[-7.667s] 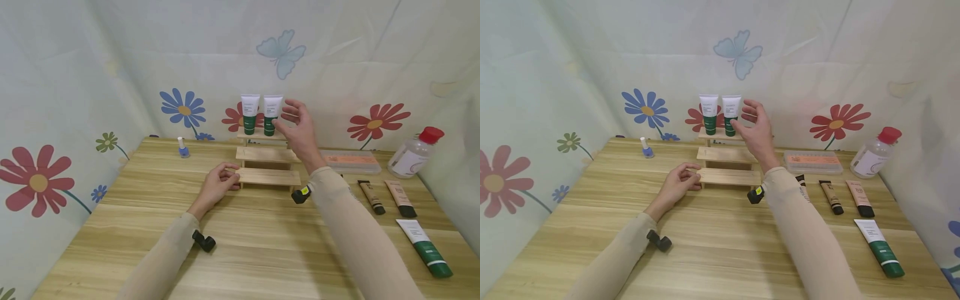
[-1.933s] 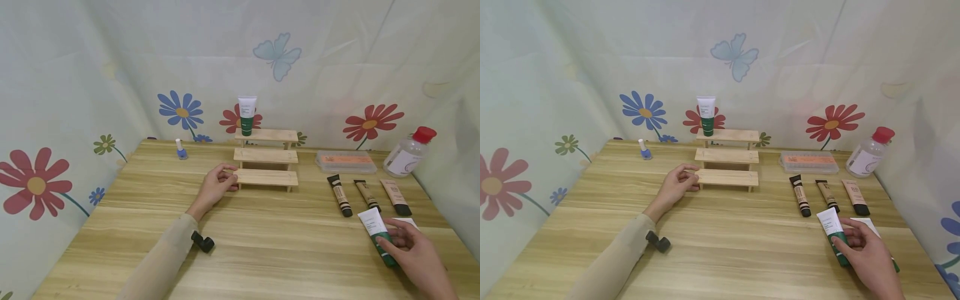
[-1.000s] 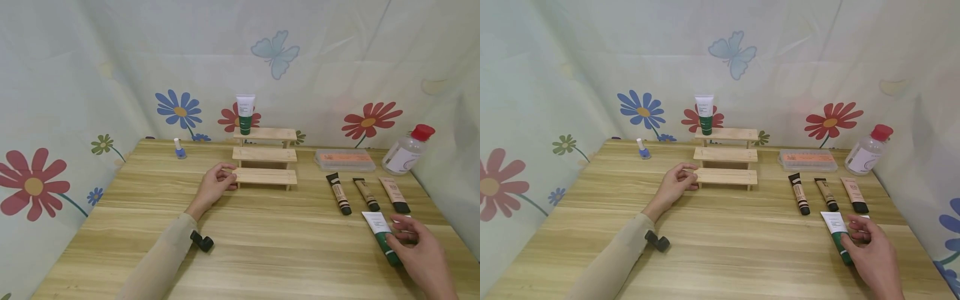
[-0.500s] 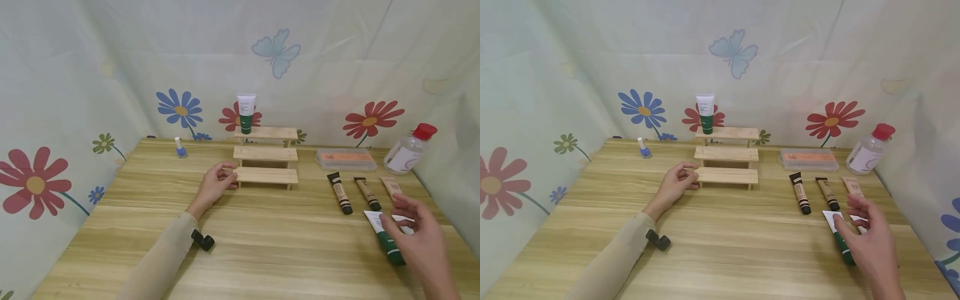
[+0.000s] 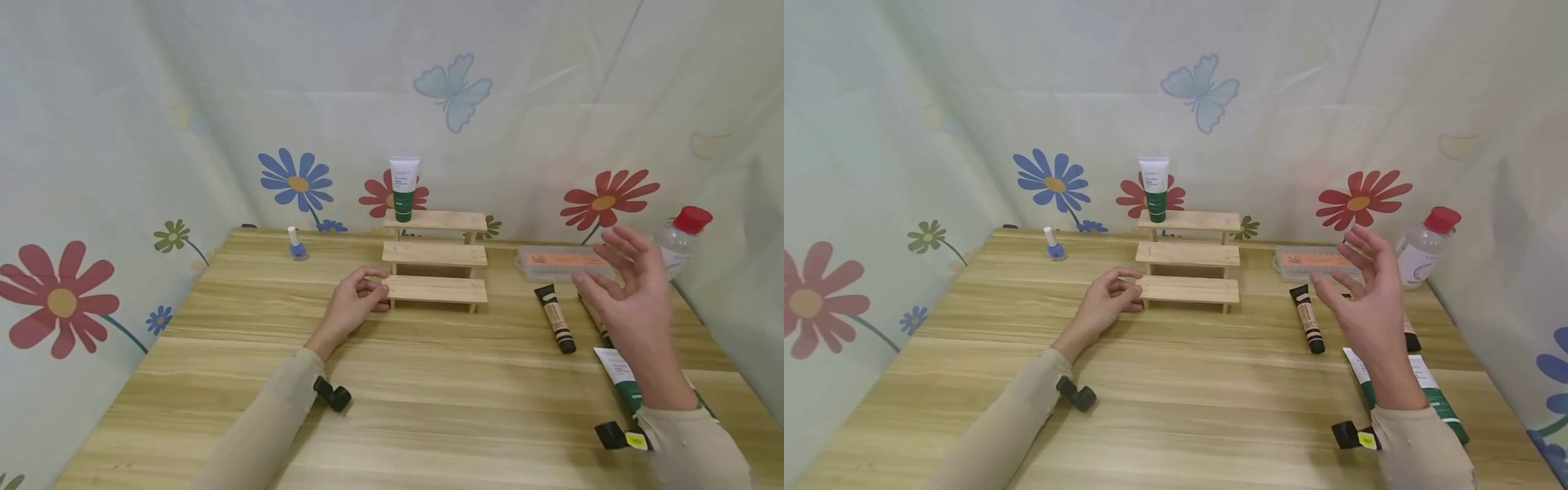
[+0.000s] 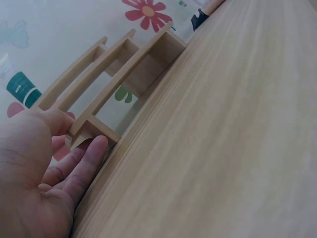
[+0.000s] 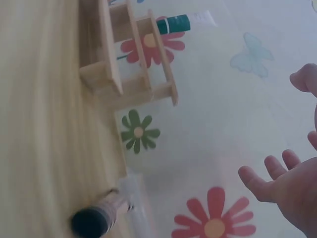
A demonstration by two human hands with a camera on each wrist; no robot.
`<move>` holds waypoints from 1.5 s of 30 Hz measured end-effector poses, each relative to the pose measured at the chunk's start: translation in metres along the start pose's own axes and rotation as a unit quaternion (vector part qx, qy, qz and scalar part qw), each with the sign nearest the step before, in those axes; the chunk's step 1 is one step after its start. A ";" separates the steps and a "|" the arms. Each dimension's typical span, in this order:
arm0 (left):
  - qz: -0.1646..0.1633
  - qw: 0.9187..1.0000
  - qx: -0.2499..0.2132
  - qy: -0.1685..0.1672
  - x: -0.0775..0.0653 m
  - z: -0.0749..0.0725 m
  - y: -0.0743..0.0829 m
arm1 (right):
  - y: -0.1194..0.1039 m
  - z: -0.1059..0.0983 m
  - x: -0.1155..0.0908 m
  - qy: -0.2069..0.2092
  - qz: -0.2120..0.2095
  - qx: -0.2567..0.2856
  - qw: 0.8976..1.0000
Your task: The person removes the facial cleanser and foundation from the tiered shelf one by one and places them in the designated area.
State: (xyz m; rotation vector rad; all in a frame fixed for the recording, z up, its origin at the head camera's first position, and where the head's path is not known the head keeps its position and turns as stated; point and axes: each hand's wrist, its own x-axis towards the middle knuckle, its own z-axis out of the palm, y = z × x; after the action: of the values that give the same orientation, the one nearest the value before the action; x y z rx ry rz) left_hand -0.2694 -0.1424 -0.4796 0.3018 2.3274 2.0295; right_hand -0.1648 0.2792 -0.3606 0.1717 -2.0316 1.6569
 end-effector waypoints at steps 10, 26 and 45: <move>-0.003 1.000 -0.003 -0.005 -0.001 -0.001 0.000 | -0.004 0.066 0.054 -0.027 -0.033 0.087 0.995; 0.000 1.000 0.002 -0.002 0.000 -0.002 0.000 | 0.000 0.148 0.094 -0.066 -0.022 0.092 0.993; -0.003 1.000 -0.005 -0.006 -0.001 -0.001 0.004 | 0.002 0.226 0.111 -0.085 -0.027 0.110 0.990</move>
State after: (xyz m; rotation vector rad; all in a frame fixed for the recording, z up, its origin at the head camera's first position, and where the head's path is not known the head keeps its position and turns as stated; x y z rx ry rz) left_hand -0.2679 -0.1430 -0.4755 0.3045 2.3089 2.0303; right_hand -0.3298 0.0902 -0.3405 0.4540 -1.9407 1.8854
